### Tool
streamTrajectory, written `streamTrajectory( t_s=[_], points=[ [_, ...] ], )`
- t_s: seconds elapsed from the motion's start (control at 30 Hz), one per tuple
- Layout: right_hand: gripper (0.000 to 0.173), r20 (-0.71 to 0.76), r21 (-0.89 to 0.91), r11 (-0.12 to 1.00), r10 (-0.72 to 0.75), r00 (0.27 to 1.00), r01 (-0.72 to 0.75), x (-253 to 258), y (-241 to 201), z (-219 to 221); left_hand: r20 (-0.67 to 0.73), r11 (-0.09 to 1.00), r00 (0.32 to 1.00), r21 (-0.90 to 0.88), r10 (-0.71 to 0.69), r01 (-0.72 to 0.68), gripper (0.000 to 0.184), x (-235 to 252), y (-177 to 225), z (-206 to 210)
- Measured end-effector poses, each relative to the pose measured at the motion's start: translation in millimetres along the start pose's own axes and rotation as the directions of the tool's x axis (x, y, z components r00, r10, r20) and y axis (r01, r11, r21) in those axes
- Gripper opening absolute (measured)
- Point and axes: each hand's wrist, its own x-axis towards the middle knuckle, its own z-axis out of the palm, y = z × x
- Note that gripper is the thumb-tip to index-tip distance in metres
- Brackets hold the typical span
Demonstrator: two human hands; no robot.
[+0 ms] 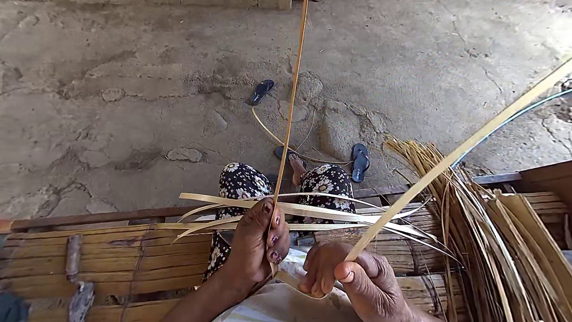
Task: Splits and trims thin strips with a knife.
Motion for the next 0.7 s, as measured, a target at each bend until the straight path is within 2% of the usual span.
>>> streamTrajectory(
  t_s=[0.27,0.33,0.4,0.43,0.5,0.57,0.6,0.63,0.7],
  points=[
    [0.04,0.053,-0.029,0.999,0.031,0.998,-0.03,-12.6,-10.5,-4.0,-0.001,0.999,1.0,0.043,0.014,-0.014,0.027,-3.7,-8.9,2.2],
    [0.043,0.047,0.025,0.996,0.081,0.996,-0.083,-20.4,-19.4,-5.5,-0.063,0.988,0.995,0.141,0.079,-0.069,0.031,-1.4,0.4,-4.1],
    [0.043,0.029,0.055,0.991,0.123,0.992,-0.124,-31.6,-28.2,-12.3,-0.141,0.978,0.972,0.126,0.186,-0.169,0.041,4.3,14.2,-13.4],
    [0.043,-0.01,0.052,0.988,0.146,0.989,-0.145,-34.3,-28.6,-16.9,-0.123,0.979,0.976,0.12,0.179,-0.164,0.041,6.3,16.0,-15.1],
    [0.044,-0.16,0.027,0.982,0.189,0.969,-0.188,-30.3,-26.4,-22.9,-0.006,0.986,1.0,0.164,0.02,-0.019,0.041,5.4,8.3,-15.3],
    [0.043,-0.35,-0.015,0.982,0.172,0.921,-0.189,-2.0,-25.1,-32.9,0.157,0.93,0.966,0.339,-0.206,0.144,0.055,13.5,2.8,-15.2],
    [0.043,-0.437,-0.042,0.982,0.15,0.887,-0.186,16.3,-25.3,-38.3,0.168,0.883,0.946,0.433,-0.277,0.182,0.052,19.3,1.8,-11.5],
    [0.042,-0.488,-0.06,0.983,0.122,0.864,-0.173,33.3,-24.9,-43.6,0.107,0.827,0.943,0.518,-0.316,0.219,0.043,25.0,3.2,-3.4],
    [0.039,-0.44,-0.085,0.984,0.105,0.892,-0.158,63.3,-23.7,-52.1,-0.075,0.771,0.956,0.575,-0.284,0.274,0.018,43.0,11.4,13.2]
  ],
)
